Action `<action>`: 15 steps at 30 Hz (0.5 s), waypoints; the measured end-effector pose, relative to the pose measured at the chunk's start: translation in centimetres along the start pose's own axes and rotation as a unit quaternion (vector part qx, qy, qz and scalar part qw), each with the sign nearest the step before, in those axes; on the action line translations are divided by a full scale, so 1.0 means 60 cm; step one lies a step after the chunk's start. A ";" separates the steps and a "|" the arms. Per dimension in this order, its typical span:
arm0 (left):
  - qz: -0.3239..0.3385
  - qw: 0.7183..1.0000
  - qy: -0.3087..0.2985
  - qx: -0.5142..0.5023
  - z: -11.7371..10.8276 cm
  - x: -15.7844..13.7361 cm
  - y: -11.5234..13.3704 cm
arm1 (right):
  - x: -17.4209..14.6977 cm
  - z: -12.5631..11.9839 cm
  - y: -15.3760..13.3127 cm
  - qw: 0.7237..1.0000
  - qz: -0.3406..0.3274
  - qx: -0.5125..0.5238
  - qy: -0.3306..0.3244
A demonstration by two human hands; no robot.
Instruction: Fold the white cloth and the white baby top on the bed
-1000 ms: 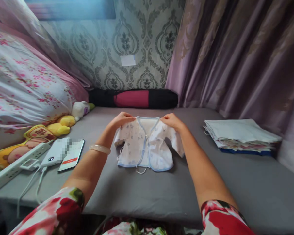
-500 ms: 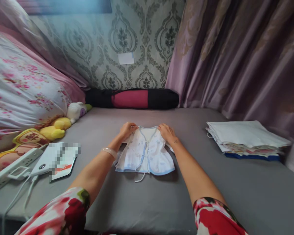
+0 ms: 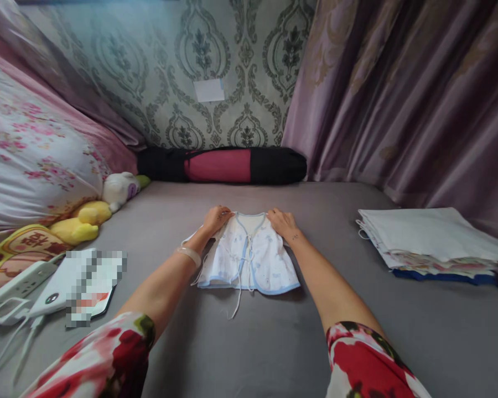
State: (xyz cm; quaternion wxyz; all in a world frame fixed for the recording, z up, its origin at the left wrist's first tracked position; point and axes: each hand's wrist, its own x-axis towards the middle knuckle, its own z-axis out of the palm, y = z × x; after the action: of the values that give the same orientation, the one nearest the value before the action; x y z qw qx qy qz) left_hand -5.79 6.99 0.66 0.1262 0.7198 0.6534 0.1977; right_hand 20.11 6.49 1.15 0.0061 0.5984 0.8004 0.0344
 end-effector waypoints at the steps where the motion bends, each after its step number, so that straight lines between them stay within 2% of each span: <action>1: 0.004 1.000 -0.001 0.000 0.001 0.003 0.001 | 0.001 -0.001 0.001 1.000 0.003 0.005 -0.004; 5: -0.016 1.000 -0.017 -0.010 0.006 0.011 0.003 | -0.001 -0.002 0.005 0.999 0.015 0.036 -0.017; 8: -0.058 0.997 -0.022 -0.037 0.001 0.012 -0.003 | -0.003 0.000 0.019 0.991 0.052 0.121 -0.016; 12: -0.109 0.989 -0.043 -0.088 -0.026 0.002 -0.030 | -0.016 0.001 0.061 0.944 0.134 0.300 -0.033; 15: -0.146 0.978 -0.084 -0.120 -0.055 -0.011 -0.060 | -0.044 -0.002 0.095 0.918 0.168 0.355 -0.058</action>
State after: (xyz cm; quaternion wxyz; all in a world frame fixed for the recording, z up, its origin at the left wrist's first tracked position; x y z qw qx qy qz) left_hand -10.53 6.50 1.93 0.2940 0.6106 0.7096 0.1929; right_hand 26.30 5.54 1.53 -0.1661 0.6883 0.6457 -0.2861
